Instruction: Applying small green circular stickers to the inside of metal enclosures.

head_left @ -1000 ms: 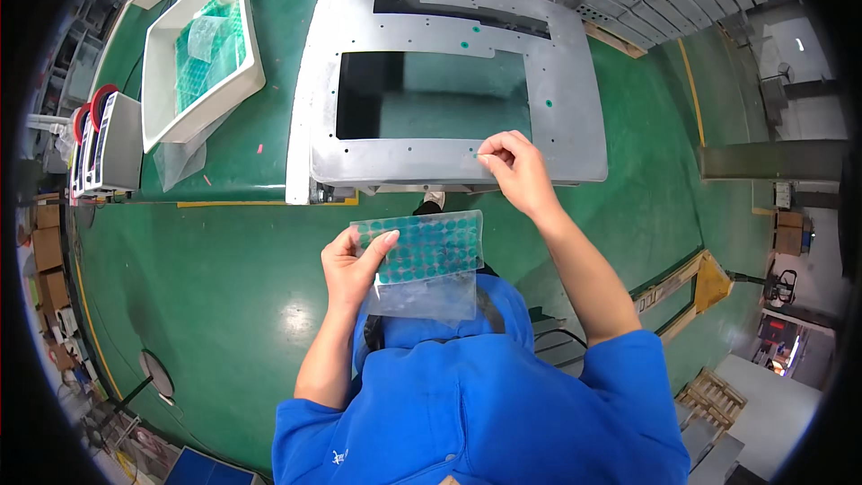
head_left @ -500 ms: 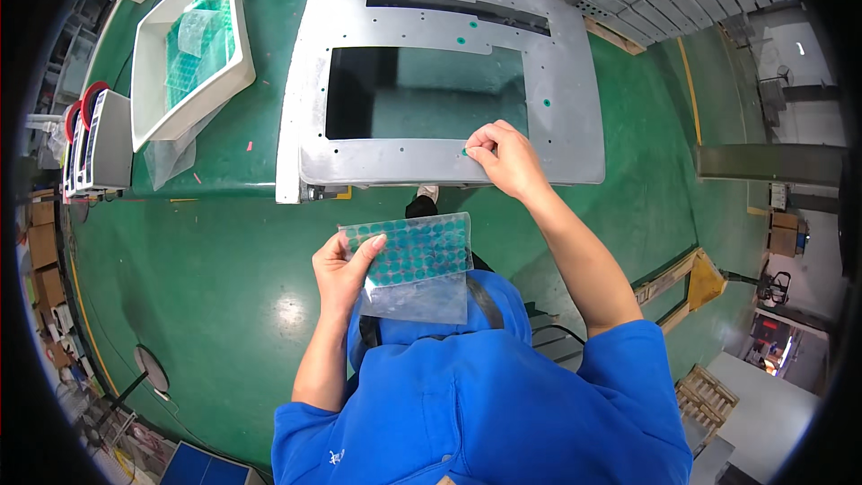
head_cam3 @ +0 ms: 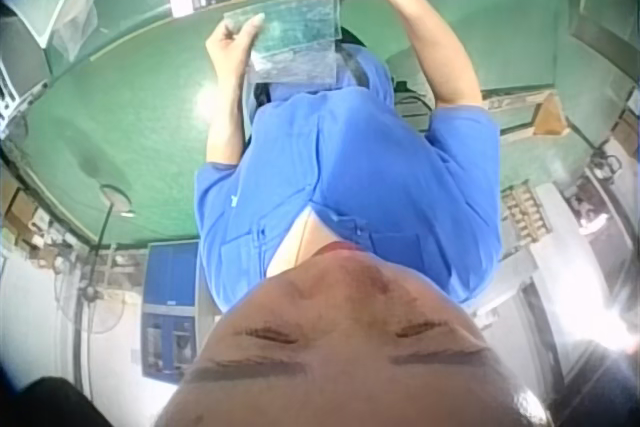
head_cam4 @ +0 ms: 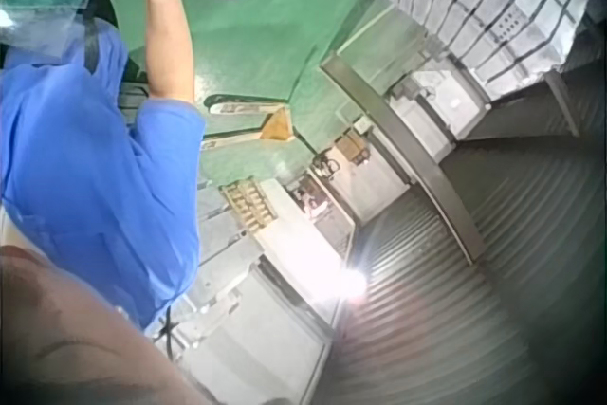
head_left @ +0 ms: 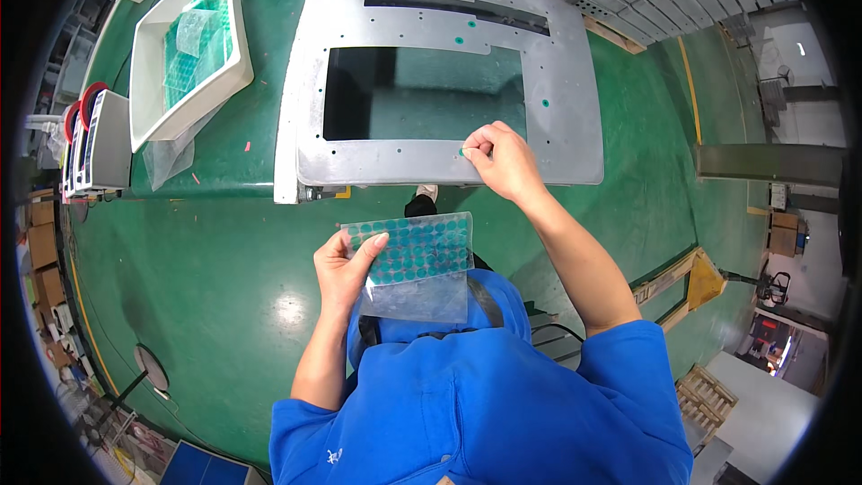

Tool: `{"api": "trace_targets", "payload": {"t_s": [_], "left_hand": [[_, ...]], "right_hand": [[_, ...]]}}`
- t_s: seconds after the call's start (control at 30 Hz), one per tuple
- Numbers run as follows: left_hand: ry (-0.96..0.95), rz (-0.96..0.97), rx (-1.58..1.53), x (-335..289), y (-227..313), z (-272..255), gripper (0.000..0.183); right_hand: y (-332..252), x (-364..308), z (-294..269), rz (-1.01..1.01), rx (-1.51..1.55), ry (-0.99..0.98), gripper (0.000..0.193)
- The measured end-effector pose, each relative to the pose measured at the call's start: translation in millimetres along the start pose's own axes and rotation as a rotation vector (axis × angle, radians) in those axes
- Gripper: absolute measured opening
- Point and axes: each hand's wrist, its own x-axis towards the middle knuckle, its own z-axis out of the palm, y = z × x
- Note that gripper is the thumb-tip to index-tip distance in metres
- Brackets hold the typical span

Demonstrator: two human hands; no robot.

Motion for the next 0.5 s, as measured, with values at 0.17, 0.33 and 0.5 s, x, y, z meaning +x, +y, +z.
{"api": "trace_targets", "payload": {"t_s": [0.17,0.33,0.5], "left_hand": [[-0.003,0.001,0.019,0.3,-0.8,-0.5,0.010],[0.007,-0.016,0.005,-0.3,-0.8,1.9,0.010],[0.034,0.021,0.021,2.1,2.3,-1.3,0.009]], "right_hand": [[-0.9,-1.8,-1.9,-0.009,-0.008,0.002,0.006],[7.4,7.0,-7.1,0.011,0.091,-0.068,0.020],[9.5,34.5,-18.3,0.093,0.069,-0.333,0.027]]}}
